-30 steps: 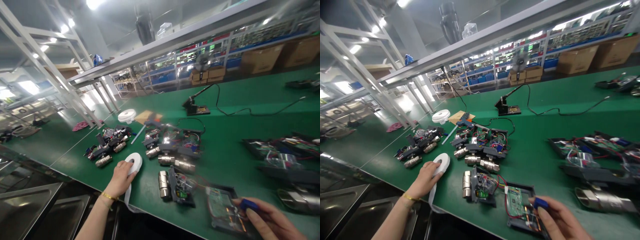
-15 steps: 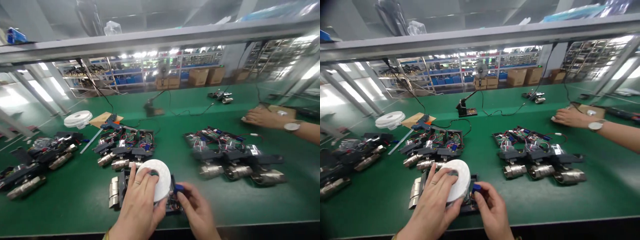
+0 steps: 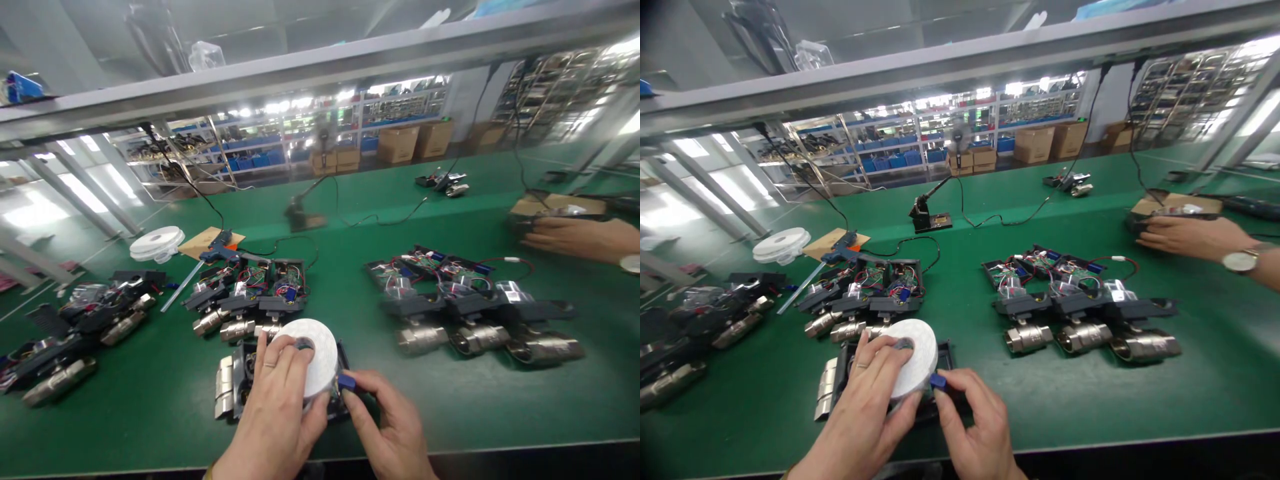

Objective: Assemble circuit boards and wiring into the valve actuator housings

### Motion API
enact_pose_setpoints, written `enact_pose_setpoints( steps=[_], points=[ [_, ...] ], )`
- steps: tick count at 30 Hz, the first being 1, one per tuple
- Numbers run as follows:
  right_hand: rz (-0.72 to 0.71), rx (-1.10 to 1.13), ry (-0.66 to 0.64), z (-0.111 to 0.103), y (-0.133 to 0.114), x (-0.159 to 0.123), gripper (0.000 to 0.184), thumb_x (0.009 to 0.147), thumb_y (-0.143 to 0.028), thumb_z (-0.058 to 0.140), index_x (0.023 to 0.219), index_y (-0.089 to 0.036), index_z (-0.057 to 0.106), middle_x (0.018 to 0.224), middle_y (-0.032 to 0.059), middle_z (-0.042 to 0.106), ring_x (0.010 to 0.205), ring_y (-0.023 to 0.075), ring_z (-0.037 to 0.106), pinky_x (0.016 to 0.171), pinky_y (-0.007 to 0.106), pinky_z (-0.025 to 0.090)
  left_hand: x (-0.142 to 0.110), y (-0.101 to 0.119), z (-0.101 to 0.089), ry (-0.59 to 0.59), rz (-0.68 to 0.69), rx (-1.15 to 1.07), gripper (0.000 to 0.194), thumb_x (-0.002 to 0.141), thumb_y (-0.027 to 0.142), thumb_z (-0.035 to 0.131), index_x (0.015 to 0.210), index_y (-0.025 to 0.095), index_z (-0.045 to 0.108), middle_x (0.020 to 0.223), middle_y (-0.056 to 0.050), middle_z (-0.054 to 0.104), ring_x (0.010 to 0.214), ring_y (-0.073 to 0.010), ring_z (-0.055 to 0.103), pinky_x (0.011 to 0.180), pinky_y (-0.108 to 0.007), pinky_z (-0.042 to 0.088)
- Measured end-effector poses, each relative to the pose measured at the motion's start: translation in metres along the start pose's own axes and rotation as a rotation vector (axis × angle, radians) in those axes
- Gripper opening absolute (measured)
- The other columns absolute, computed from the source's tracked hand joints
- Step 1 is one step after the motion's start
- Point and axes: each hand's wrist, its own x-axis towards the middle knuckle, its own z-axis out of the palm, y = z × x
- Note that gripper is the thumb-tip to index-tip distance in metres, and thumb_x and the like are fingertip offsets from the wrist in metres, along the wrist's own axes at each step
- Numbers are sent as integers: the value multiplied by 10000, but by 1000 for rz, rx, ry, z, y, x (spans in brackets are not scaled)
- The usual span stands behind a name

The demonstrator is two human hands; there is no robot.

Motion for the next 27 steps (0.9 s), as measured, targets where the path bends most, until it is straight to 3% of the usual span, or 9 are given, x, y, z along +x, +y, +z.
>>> enact_pose_setpoints(
  steps=[7,13,17,21,24,27],
  points=[
    [-36,-25,-4,1,-4,2,175,926,-131,605,1064,-216,671,867,16,729,759,139,716,706,190,591,1,4,2,42,-29,-6,320,895,240,592,1212,210,552,1108,-64,671,1163,-304,563,1140,-682,328],
    [-41,-118,98,11,-2,-6,215,904,-105,622,1079,-217,675,916,34,752,791,155,734,736,205,595,-5,8,14,53,38,74,373,901,198,561,1265,144,506,1150,-118,649,1181,-310,541,1148,-642,306],
    [234,84,228,27,0,-16,95,898,-241,686,970,-209,740,853,42,758,721,165,723,668,209,594,-13,11,30,265,-6,157,390,912,233,567,1272,90,521,1142,-144,647,1164,-297,542,1175,-565,285],
    [451,191,312,41,0,-21,212,912,-383,695,917,-173,726,820,55,748,677,163,705,627,216,593,-13,22,36,452,-21,209,416,867,185,665,1252,63,565,1061,-121,670,1100,-266,573,1232,-525,227],
    [633,331,359,46,6,-21,321,859,-481,742,860,-163,696,700,33,716,596,156,665,568,222,574,-13,28,27,602,-64,199,486,850,165,691,1309,106,541,1051,-105,663,1062,-258,597,1205,-545,301],
    [729,395,365,45,13,-19,377,828,-525,761,826,-158,674,638,25,694,557,153,642,520,223,553,-28,9,6,666,-163,156,601,846,182,695,1405,158,474,1139,-122,616,1133,-296,566,1169,-607,331]
  ],
)
